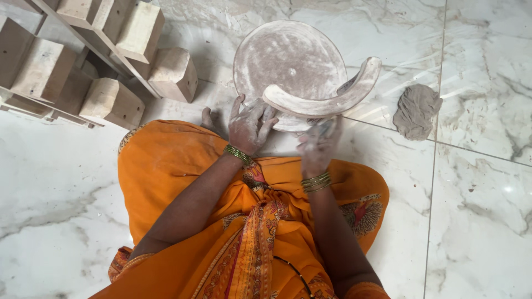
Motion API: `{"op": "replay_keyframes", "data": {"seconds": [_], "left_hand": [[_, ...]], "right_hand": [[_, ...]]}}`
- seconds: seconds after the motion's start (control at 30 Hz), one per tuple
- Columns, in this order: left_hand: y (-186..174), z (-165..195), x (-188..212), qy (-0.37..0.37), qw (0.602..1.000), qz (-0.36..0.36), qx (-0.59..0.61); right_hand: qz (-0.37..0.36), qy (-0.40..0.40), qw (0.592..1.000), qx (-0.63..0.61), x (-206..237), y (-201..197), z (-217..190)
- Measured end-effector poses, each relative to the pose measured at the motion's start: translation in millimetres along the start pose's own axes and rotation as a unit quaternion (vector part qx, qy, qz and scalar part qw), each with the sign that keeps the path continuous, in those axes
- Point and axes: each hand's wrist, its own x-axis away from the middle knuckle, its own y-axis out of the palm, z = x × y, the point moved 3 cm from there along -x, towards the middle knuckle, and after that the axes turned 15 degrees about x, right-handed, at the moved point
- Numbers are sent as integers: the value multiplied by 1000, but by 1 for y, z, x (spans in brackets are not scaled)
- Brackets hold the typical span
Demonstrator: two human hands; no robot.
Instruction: The person sits on the floor with a plaster mold holding a clay form. They scrape the mold edge with a small scraper, spread and smooth wet clay slip over the mold surface by hand, rotate the mold, and repeatedly press and smooth the clay with their palms.
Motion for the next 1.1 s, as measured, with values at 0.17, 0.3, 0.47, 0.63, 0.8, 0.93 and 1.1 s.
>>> {"op": "replay_keyframes", "data": {"seconds": [0.17,0.3,0.47,0.63,0.8,0.93,1.1], "left_hand": [[0,1,1,7,1000,-10,-6],[4,1,1,34,999,2,-25],[7,0,3,44,999,10,-31],[3,1,0,17,1000,3,-19],[-1,7,-1,33,999,5,-15],[-1,4,-1,9,1000,-5,-8],[1,-1,2,45,999,3,-20]], "right_hand": [[32,169,976,133,15,6,2],[62,150,977,138,6,4,-7],[117,170,970,131,-6,-4,-11],[81,164,961,209,-4,-1,-9],[-1,159,972,175,5,3,-12],[102,148,972,149,-6,-4,-12],[55,80,991,91,-3,12,-7]]}}
